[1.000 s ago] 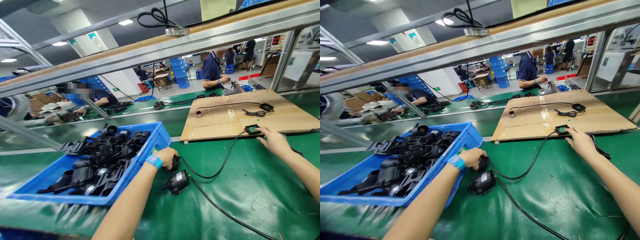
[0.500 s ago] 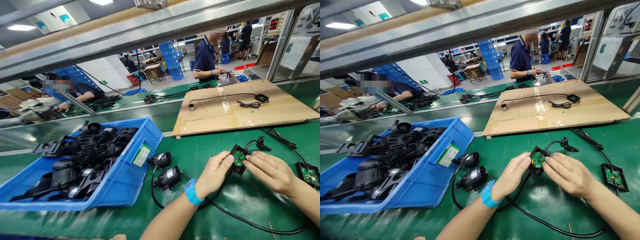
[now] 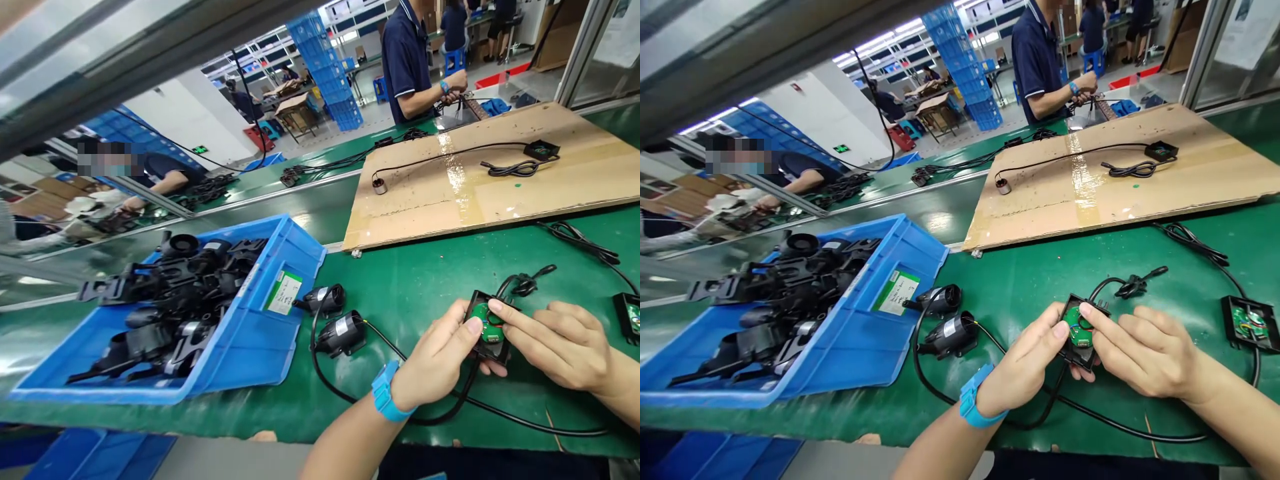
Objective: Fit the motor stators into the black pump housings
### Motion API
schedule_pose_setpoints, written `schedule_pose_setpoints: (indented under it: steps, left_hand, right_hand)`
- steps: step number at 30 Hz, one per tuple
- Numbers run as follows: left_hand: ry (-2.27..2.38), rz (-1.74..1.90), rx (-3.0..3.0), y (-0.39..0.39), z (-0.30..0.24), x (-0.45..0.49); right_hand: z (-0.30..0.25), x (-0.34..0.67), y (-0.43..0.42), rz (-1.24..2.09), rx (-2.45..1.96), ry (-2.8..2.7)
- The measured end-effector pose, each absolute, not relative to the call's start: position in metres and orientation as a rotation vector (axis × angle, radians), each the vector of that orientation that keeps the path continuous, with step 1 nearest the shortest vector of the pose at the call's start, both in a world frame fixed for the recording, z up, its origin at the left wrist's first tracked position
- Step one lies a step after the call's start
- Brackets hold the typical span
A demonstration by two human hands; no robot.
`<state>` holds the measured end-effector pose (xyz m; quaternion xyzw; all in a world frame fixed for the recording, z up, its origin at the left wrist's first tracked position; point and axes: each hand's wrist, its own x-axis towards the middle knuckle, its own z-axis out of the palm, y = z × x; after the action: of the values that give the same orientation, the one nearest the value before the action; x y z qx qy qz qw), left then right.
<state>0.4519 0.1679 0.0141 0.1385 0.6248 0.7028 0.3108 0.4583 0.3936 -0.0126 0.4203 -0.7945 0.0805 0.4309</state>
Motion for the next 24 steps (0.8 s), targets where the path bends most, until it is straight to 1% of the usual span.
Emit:
schedule_pose_setpoints:
  steps: [3, 5, 7, 8, 10, 13, 15, 17, 19, 21, 22, 24]
  left_hand:
    - [1.514, 1.859, 0.336, 0.167, 0.008, 0.449]
    - [1.463, 1.866, 0.296, 0.168, 0.003, 0.445]
    - [1.473, 1.902, 0.250, 0.168, -0.001, 0.443]
    - [1.492, 1.926, 0.230, 0.169, -0.001, 0.442]
    - [1.535, 1.951, 0.219, 0.169, 0.001, 0.443]
    - [1.538, 1.943, 0.294, 0.171, 0.009, 0.450]
    - [1.495, 1.920, 0.364, 0.174, 0.013, 0.456]
    - [1.463, 1.890, 0.404, 0.181, 0.016, 0.460]
    - [1.447, 1.868, 0.404, 0.190, 0.015, 0.461]
    - [1.444, 1.859, 0.361, 0.203, 0.009, 0.459]
    - [1.453, 1.859, 0.331, 0.211, 0.004, 0.458]
    - [1.473, 1.856, 0.271, 0.228, -0.010, 0.455]
  right_hand:
    - [-0.014, 0.455, 0.388, 0.194, 1.089, -2.007]
    - [-0.015, 0.451, 0.387, 0.253, 1.133, -2.035]
    - [-0.016, 0.445, 0.391, 0.403, 1.113, -2.064]
    - [-0.017, 0.442, 0.396, 0.523, 1.018, -2.087]
    - [-0.020, 0.435, 0.411, 0.905, 0.668, -2.175]
    - [-0.026, 0.420, 0.432, 1.716, 0.057, -2.318]
    - [-0.027, 0.407, 0.437, 2.175, -0.138, -2.337]
    - [-0.020, 0.391, 0.435, 2.414, -0.174, -2.296]
    - [-0.005, 0.375, 0.431, 2.505, -0.111, -2.240]
    - [0.017, 0.363, 0.430, 2.505, -0.028, -2.191]
    - [0.029, 0.359, 0.434, 2.435, 0.042, -2.202]
    - [0.049, 0.358, 0.447, 2.112, 0.232, -2.330]
